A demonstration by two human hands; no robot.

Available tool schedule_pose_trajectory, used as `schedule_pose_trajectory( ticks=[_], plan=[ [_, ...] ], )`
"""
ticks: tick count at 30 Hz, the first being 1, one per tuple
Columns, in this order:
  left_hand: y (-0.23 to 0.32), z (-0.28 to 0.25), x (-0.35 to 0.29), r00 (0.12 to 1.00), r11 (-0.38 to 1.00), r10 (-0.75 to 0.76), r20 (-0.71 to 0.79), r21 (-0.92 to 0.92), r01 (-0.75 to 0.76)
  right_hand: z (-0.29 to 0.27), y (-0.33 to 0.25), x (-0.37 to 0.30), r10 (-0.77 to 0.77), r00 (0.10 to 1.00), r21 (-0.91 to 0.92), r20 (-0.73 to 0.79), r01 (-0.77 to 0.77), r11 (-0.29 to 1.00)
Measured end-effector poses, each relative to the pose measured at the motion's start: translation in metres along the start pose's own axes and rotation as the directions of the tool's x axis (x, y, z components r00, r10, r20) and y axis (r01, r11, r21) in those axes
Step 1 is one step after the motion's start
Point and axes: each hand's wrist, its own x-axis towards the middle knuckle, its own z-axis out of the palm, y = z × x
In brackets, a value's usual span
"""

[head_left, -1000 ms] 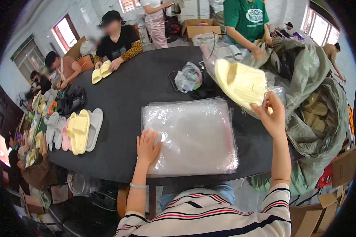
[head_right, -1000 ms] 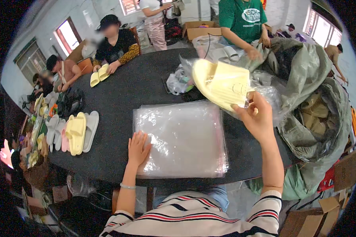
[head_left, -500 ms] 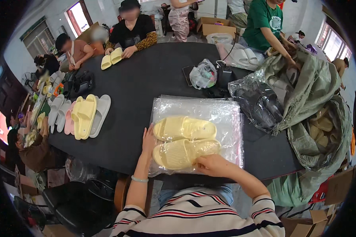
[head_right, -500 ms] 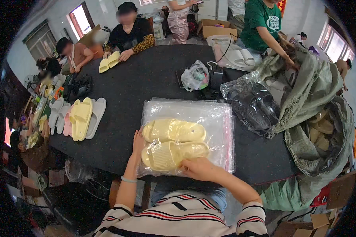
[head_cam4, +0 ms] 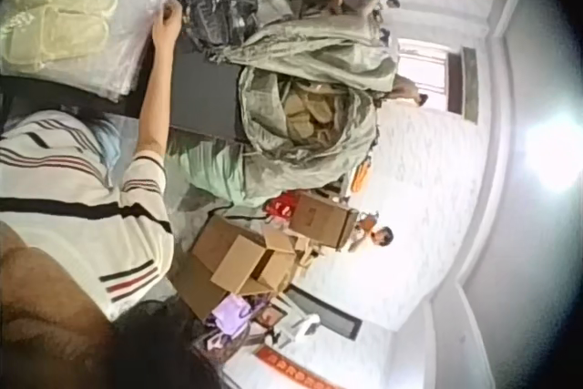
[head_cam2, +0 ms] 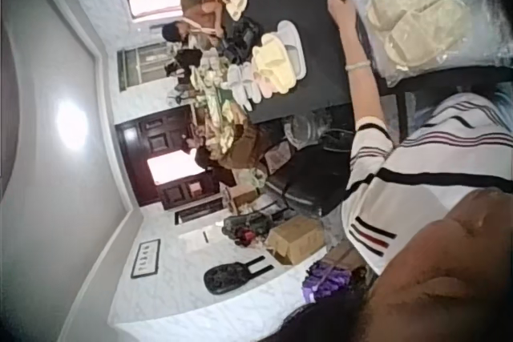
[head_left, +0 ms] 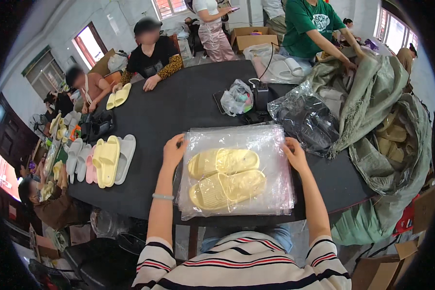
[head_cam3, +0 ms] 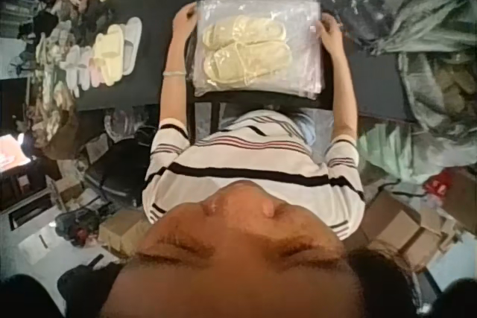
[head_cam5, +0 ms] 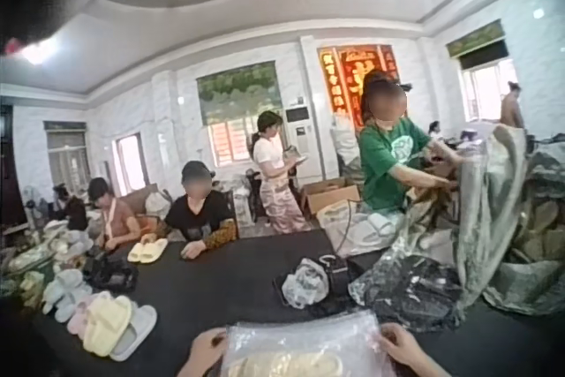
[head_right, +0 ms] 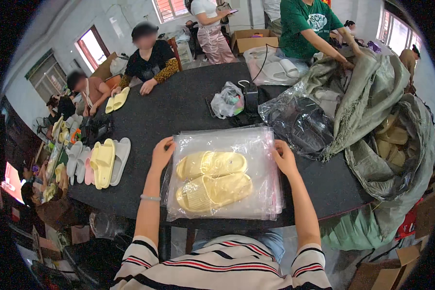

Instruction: The person places pairs of slippers into clear plastic bags on a table. They handle slippers of various colors, including pink, white, yellow, and black, placing them into bags and arranging them on the table. The person works alongside others in a room filled with boxes and supplies.

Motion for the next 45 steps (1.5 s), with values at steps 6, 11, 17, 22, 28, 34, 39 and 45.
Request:
schedule_pose_trajectory(
  ticks=[6,11,17,22,28,34,39,45],
  plan=[
    [-0.021,0.044,0.028,0.958,0.959,-0.272,0.096,-0.054,0.278,0.014,0.004,-0.005,0.085,0.996,-0.073,-0.002,-0.085,0.994],
    [-0.039,0.044,0.026,0.848,0.767,-0.516,0.118,-0.377,0.519,0.005,-0.007,-0.006,0.058,0.998,-0.187,-0.006,-0.058,0.981],
    [-0.027,0.013,0.014,0.894,0.801,-0.446,0.051,-0.423,0.424,0.004,-0.011,-0.006,0.128,0.990,0.017,-0.051,-0.127,0.992],
    [-0.010,-0.020,-0.034,0.922,0.864,-0.377,0.093,-0.324,0.386,0.003,0.001,-0.005,0.156,0.976,0.193,-0.152,-0.125,0.973],
    [0.052,-0.038,-0.109,0.814,0.823,-0.460,0.356,-0.173,0.541,-0.011,-0.031,-0.013,-0.049,0.996,0.123,-0.072,0.057,0.991],
    [0.038,-0.019,-0.121,0.774,0.754,-0.424,0.470,-0.291,0.589,-0.024,-0.122,-0.018,-0.357,0.742,0.260,0.567,0.251,0.933],
    [0.051,-0.016,-0.116,0.799,0.729,-0.397,0.452,-0.374,0.574,-0.025,-0.155,-0.030,-0.326,0.698,0.189,0.638,0.268,0.944],
    [0.044,-0.014,-0.121,0.823,0.660,-0.341,0.454,-0.508,0.554,-0.049,-0.151,-0.043,-0.195,0.754,0.106,0.627,0.165,0.981]
  ],
)
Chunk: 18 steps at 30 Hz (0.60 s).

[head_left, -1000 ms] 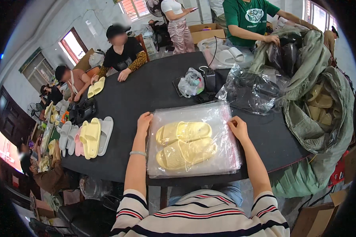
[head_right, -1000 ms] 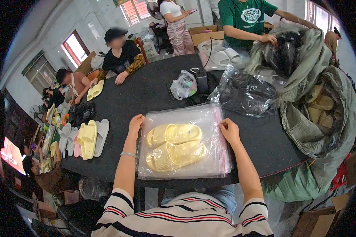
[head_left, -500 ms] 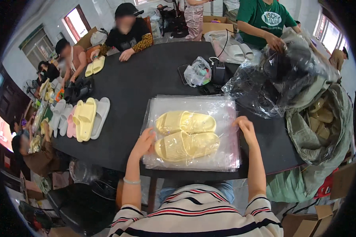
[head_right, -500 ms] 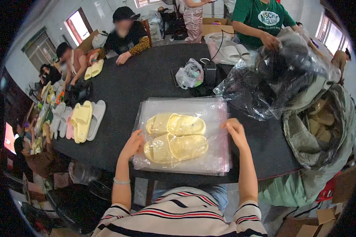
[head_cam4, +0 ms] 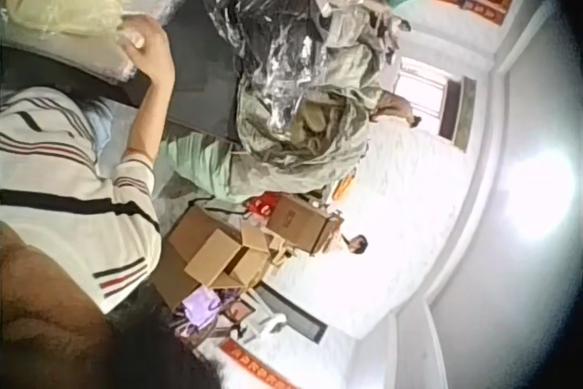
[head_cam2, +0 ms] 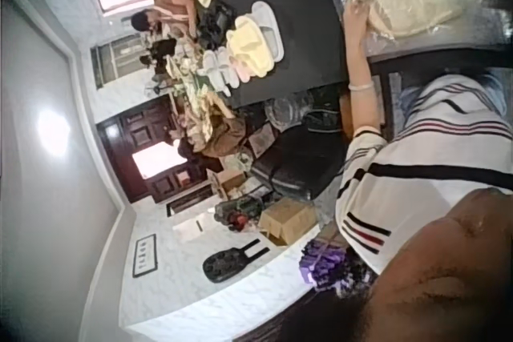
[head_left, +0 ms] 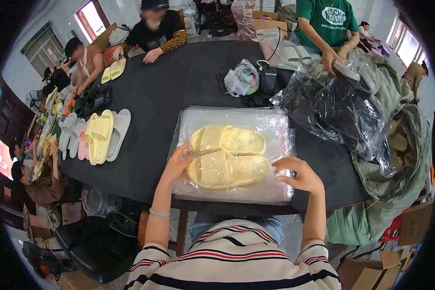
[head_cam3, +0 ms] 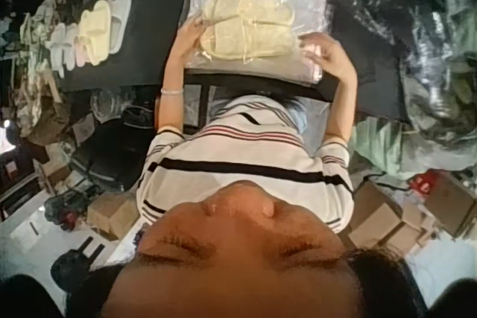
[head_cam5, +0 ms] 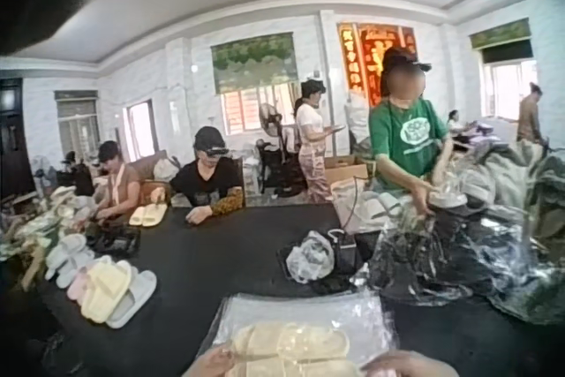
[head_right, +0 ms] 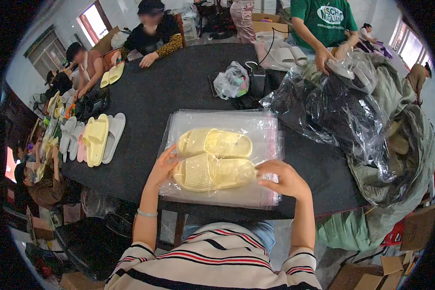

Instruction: The person places pairs of slippers into clear plastic bags on a table. They handle slippers of various colors, including pink, white, yellow, and black, placing them into bags and arranging them on the table. The person works alongside others in a room filled with boxes and supplies.

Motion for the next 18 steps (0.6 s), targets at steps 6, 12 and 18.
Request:
schedule_pose_trajectory(
  ticks=[6,12,18],
  plan=[
    [0.028,0.012,0.000,0.995,0.910,-0.104,-0.007,-0.404,0.092,0.031,0.001,0.001,0.077,0.938,-0.244,-0.339,-0.166,0.955],
    [0.015,0.005,0.022,0.991,0.897,0.057,0.118,-0.443,0.001,0.016,0.009,0.001,-0.038,0.975,-0.180,-0.219,-0.002,0.984],
    [0.042,0.006,0.024,0.997,0.819,0.069,0.018,-0.573,-0.047,-0.022,-0.015,-0.042,-0.104,0.990,-0.062,-0.092,0.099,0.993]
  ],
)
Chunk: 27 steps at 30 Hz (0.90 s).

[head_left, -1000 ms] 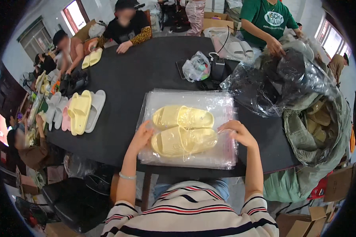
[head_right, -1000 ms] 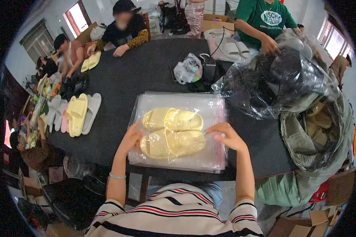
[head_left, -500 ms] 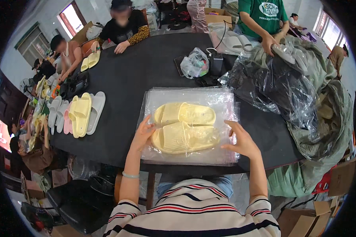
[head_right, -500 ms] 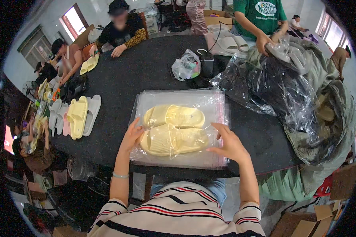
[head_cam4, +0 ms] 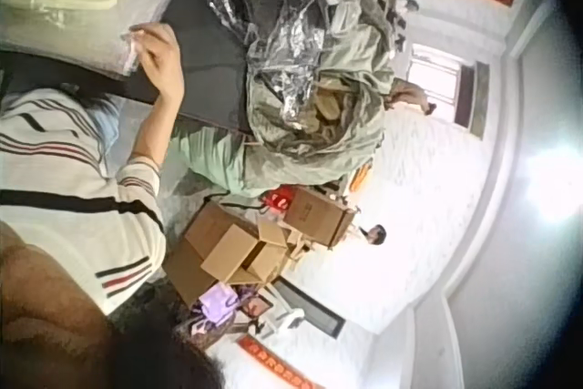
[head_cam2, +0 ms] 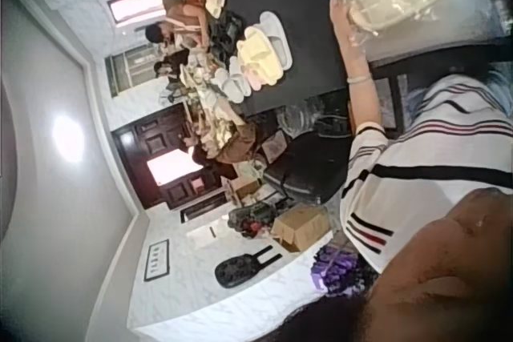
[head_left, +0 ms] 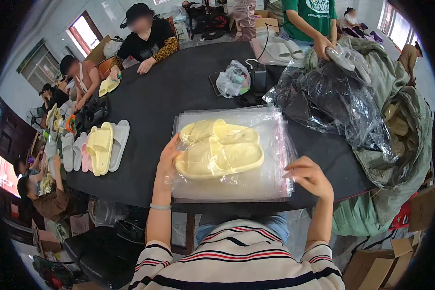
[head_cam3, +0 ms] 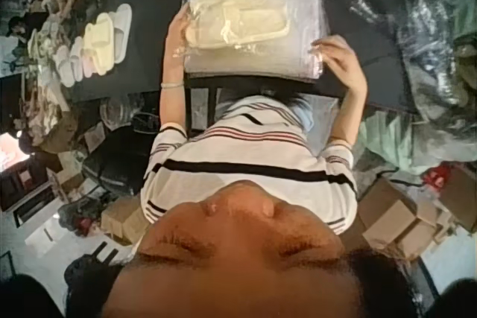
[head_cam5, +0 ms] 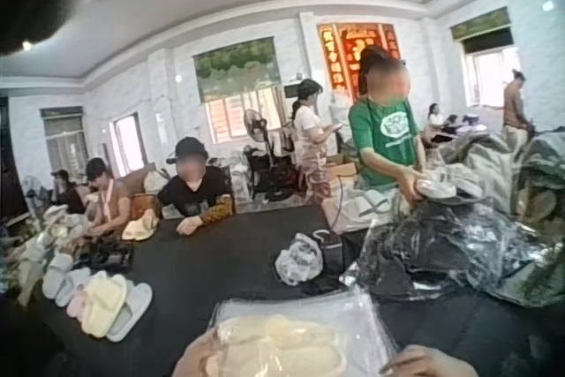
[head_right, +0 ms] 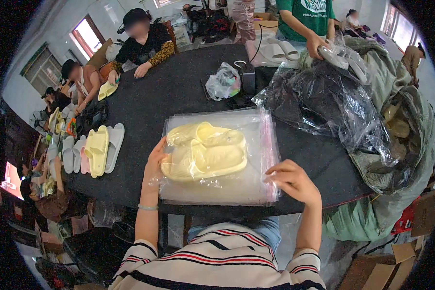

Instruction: The person places pairs of slippers into clear plastic bags on a table. They handle slippers of various colors, including pink, white, yellow, and black, placing them into bags and arranging them on the table. The person works alongside others in a room filled with boxes and supplies.

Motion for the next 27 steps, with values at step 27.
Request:
schedule_pose_trajectory(
  ticks=[27],
  plan=[
    [-0.014,-0.018,-0.102,0.980,0.499,0.108,-0.166,0.862,0.091,0.052,0.026,0.020,0.063,0.966,0.230,0.251,-0.123,0.965]
  ],
)
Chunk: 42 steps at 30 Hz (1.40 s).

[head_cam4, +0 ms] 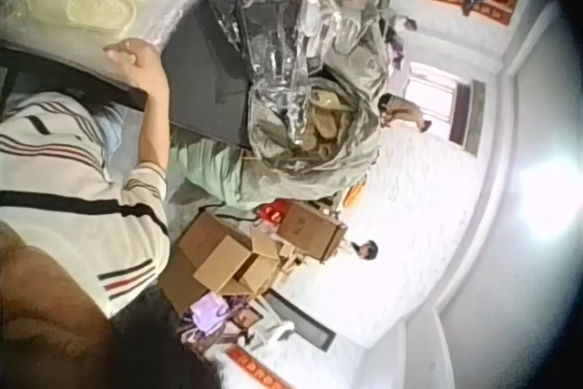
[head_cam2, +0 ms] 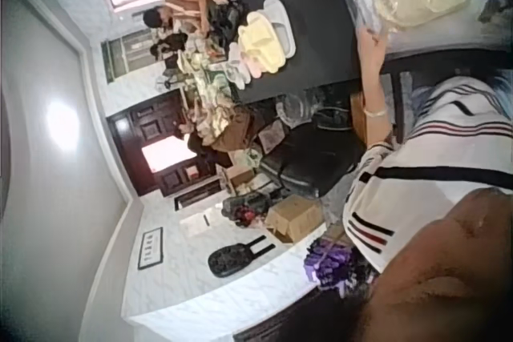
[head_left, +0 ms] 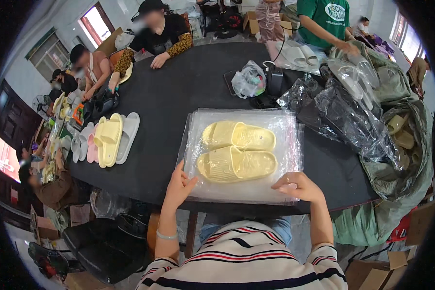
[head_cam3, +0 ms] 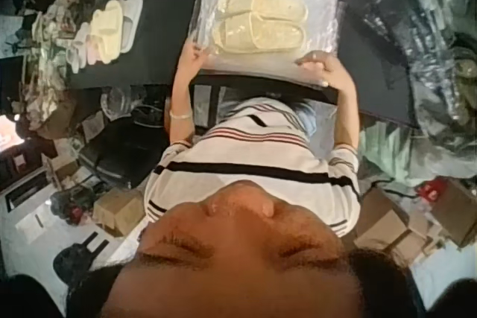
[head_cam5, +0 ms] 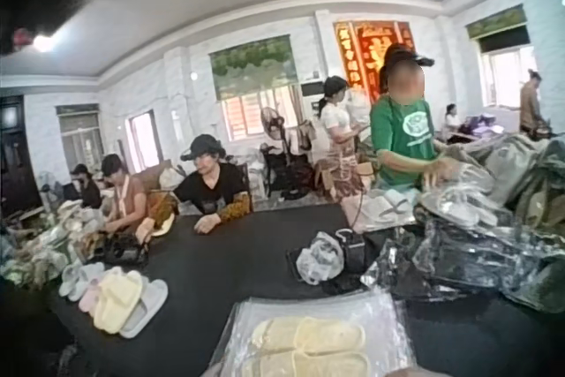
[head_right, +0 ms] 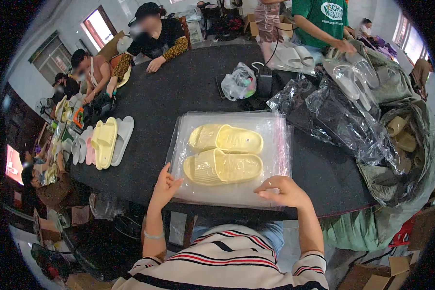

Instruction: The person places pairs of slippers into clear plastic bags on a table. They handle slippers of various colors, including pink, white, yellow, and black, placing them into bags and arranging them on the table. The person works alongside others in a room filled with boxes and supplies.

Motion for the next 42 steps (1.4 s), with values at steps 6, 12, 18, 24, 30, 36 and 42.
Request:
schedule_pose_trajectory(
  ticks=[6,12,18,24,30,36,42],
  plan=[
    [-0.012,0.004,-0.006,0.999,0.954,-0.043,0.031,-0.294,0.050,0.009,-0.014,-0.012,0.136,0.984,-0.030,-0.116,-0.140,0.990],
    [-0.017,-0.003,-0.009,0.994,0.921,-0.102,-0.049,-0.382,0.076,0.008,0.017,-0.034,0.057,0.998,0.159,0.007,-0.057,0.986],
    [0.006,-0.015,-0.003,0.971,0.909,0.203,-0.129,0.394,-0.138,-0.018,0.016,-0.028,-0.022,0.985,0.284,0.168,-0.027,0.958],
    [0.016,0.026,0.039,0.906,0.906,0.407,-0.119,0.177,-0.384,-0.014,0.033,0.027,-0.082,0.991,-0.295,-0.104,0.049,0.954],
    [0.005,0.064,0.066,0.829,0.781,0.559,-0.005,0.338,-0.525,0.018,0.043,0.107,-0.206,0.975,-0.589,0.085,0.216,0.779],
    [-0.004,0.065,0.063,0.829,0.760,0.559,0.004,0.398,-0.514,0.043,0.030,0.165,-0.126,0.980,-0.707,0.154,0.198,0.679],
    [-0.006,0.064,0.062,0.862,0.793,0.507,0.017,0.381,-0.475,0.043,0.054,0.161,-0.127,0.990,-0.754,0.061,0.129,0.644]
  ],
)
